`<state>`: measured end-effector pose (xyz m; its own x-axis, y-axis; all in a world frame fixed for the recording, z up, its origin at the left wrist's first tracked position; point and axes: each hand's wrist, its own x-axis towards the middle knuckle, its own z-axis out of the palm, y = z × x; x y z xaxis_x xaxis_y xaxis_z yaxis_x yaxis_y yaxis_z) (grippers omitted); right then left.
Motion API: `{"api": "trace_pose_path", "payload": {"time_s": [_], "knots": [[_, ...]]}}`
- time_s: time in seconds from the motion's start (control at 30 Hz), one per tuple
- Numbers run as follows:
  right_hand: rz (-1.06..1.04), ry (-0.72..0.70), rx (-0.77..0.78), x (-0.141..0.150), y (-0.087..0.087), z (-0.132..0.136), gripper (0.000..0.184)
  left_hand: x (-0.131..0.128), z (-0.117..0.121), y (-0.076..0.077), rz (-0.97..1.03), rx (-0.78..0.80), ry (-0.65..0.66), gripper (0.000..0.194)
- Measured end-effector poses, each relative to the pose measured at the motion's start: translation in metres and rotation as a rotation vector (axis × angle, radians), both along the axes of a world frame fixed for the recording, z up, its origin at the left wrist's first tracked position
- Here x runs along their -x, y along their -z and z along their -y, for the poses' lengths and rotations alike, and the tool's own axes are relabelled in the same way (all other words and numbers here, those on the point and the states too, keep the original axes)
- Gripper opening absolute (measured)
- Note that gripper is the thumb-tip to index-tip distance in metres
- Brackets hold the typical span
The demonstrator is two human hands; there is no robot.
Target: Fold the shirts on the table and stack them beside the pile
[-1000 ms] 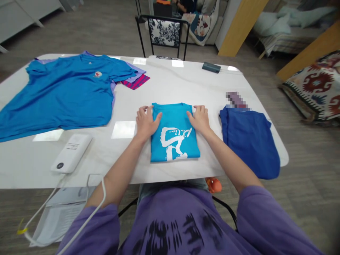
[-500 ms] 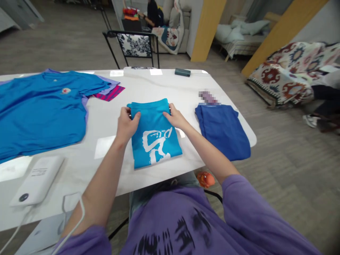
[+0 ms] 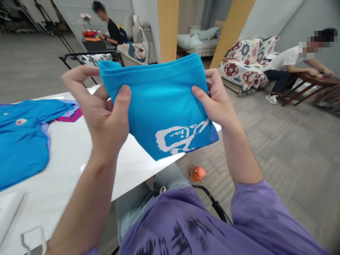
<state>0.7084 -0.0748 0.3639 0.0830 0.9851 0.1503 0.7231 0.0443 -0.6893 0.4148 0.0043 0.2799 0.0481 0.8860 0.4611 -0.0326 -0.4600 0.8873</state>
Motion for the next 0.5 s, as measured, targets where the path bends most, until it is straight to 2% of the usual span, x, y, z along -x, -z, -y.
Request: {"api": "trace_pose_path", "payload": {"time_s": [0.07, 0.13, 0.2, 0.3, 0.37, 0.4, 0.5], "knots": [[0.033, 0.024, 0.017, -0.042, -0.011, 0.000, 0.059, -0.043, -0.004, 0.001, 0.009, 0.078, 0.081, 0.061], [0.022, 0.051, 0.056, -0.085, -0.001, -0.007, 0.059, -0.093, -0.016, 0.023, 0.006, 0.184, 0.157, 0.061], [0.044, 0.099, 0.121, -0.125, 0.026, -0.018, 0.062, -0.143, -0.032, 0.060, -0.007, 0.285, 0.204, 0.058], [0.229, 0.267, 0.273, -0.172, 0.085, -0.034, 0.064, -0.201, -0.049, 0.122, -0.179, 0.464, 0.182, 0.061], [0.396, 0.376, 0.366, -0.190, 0.120, -0.036, 0.066, -0.220, -0.043, 0.150, -0.396, 0.498, 0.114, 0.070], [0.470, 0.397, 0.398, -0.194, 0.135, -0.035, 0.067, -0.223, -0.035, 0.158, -0.495, 0.460, 0.099, 0.072], [0.584, 0.310, 0.441, -0.190, 0.164, -0.023, 0.068, -0.215, 0.009, 0.162, -0.645, 0.196, 0.195, 0.072]]}}
